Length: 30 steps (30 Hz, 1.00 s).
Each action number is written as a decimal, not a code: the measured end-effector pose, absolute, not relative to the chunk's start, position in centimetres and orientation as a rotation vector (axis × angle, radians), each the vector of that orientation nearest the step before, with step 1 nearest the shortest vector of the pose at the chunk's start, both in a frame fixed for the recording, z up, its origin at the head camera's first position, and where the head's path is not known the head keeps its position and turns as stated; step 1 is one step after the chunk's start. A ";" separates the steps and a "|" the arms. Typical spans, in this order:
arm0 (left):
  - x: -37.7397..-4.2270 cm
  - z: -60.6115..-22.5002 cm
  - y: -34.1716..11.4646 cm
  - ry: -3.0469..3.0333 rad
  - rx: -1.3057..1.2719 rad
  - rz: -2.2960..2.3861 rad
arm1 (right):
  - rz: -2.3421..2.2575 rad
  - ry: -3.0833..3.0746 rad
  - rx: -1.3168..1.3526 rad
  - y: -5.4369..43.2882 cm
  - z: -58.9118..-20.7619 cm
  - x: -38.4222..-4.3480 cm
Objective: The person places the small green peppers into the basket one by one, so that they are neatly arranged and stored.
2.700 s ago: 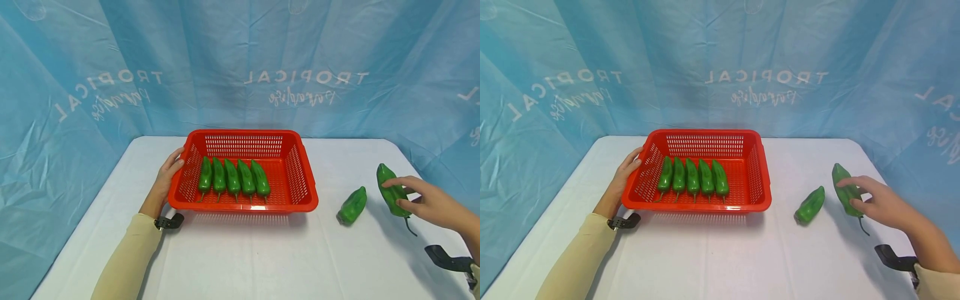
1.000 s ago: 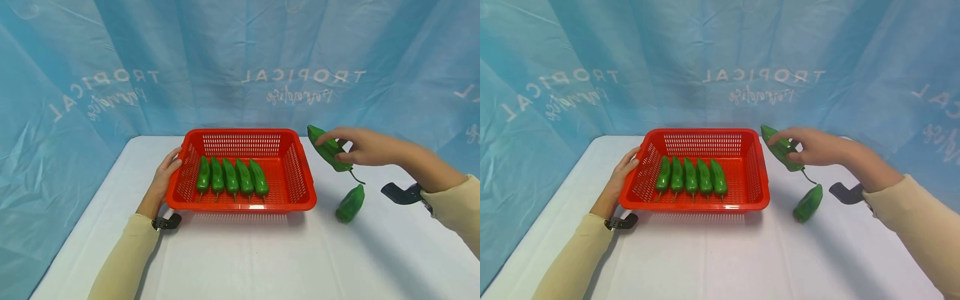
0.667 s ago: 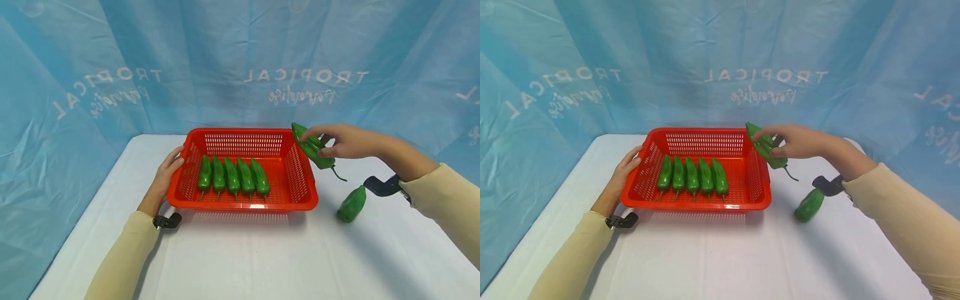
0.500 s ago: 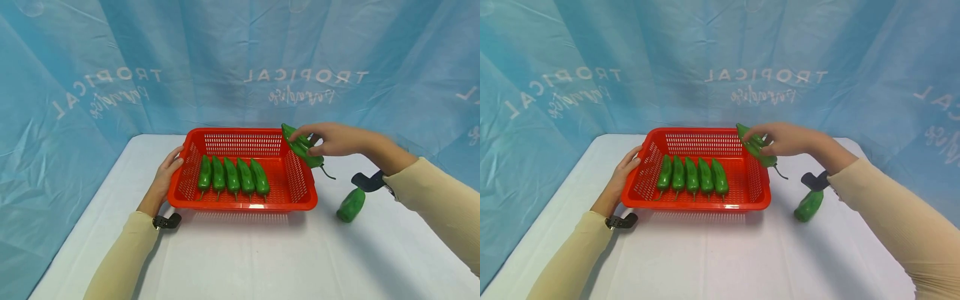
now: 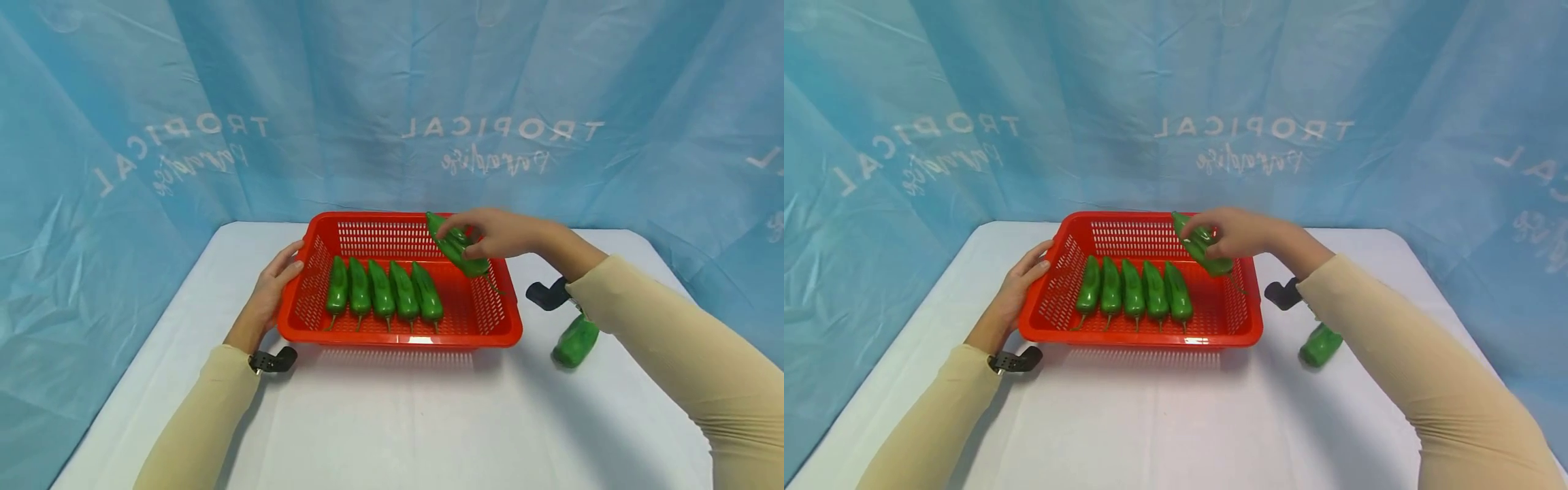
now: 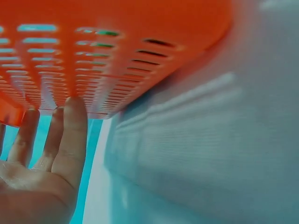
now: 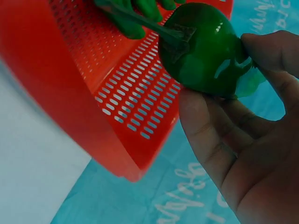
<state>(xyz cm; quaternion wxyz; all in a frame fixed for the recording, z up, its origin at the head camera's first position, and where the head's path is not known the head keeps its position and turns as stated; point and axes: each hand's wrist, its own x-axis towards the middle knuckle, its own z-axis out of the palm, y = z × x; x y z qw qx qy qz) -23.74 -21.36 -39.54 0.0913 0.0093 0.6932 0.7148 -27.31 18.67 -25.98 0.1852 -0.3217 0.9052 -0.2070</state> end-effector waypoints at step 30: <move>-23.6 -40.1 -21.5 2.084 0.024 2.129 | -0.569 2.244 -0.492 15.9 -31.6 -30.4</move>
